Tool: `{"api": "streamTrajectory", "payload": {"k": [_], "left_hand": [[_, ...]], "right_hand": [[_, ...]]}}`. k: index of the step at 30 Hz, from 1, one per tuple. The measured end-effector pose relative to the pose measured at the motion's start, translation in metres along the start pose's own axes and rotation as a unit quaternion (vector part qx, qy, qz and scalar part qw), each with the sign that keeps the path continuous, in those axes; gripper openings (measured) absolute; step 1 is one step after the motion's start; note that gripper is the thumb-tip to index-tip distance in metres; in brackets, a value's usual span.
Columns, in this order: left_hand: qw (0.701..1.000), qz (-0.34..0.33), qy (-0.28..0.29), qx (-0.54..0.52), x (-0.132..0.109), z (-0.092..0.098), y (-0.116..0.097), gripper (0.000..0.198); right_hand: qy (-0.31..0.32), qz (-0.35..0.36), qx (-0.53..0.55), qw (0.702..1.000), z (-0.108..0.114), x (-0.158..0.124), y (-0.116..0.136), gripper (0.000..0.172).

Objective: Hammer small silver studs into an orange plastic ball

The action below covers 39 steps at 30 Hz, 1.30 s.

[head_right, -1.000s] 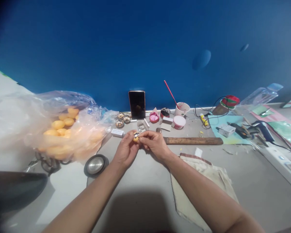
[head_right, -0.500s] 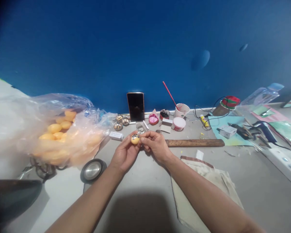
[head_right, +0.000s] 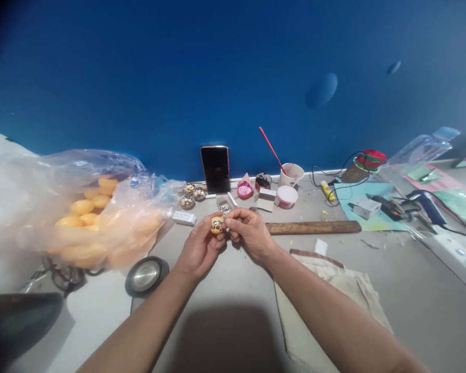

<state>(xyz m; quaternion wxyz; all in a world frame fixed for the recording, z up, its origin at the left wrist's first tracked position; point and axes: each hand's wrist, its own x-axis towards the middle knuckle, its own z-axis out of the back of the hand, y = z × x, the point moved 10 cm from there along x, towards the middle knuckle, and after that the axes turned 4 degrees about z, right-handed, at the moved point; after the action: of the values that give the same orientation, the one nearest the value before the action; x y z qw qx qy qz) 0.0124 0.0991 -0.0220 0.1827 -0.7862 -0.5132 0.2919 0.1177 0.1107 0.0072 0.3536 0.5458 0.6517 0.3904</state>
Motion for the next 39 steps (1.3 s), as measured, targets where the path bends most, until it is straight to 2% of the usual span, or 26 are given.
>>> {"api": "streamTrajectory", "payload": {"k": [8, 11, 17, 39], "left_hand": [[0.995, 0.06, 0.011, -0.079, 0.005, 0.002, 0.01, 0.035], [0.993, 0.068, -0.002, -0.095, 0.004, 0.005, 0.011, 0.026], [0.992, 0.063, -0.011, -0.108, 0.004, 0.005, 0.008, 0.021], [0.998, 0.009, 0.02, -0.057, 0.002, -0.003, -0.003, 0.031]], "right_hand": [[0.017, 0.0, 0.039, 0.999, 0.001, 0.002, -0.002, 0.03], [0.032, -0.003, 0.028, 0.999, -0.002, 0.0, -0.003, 0.028], [0.032, -0.001, 0.021, 0.999, -0.002, 0.0, -0.003, 0.027], [0.008, -0.011, -0.01, 1.0, -0.001, 0.0, -0.004, 0.03]]}}
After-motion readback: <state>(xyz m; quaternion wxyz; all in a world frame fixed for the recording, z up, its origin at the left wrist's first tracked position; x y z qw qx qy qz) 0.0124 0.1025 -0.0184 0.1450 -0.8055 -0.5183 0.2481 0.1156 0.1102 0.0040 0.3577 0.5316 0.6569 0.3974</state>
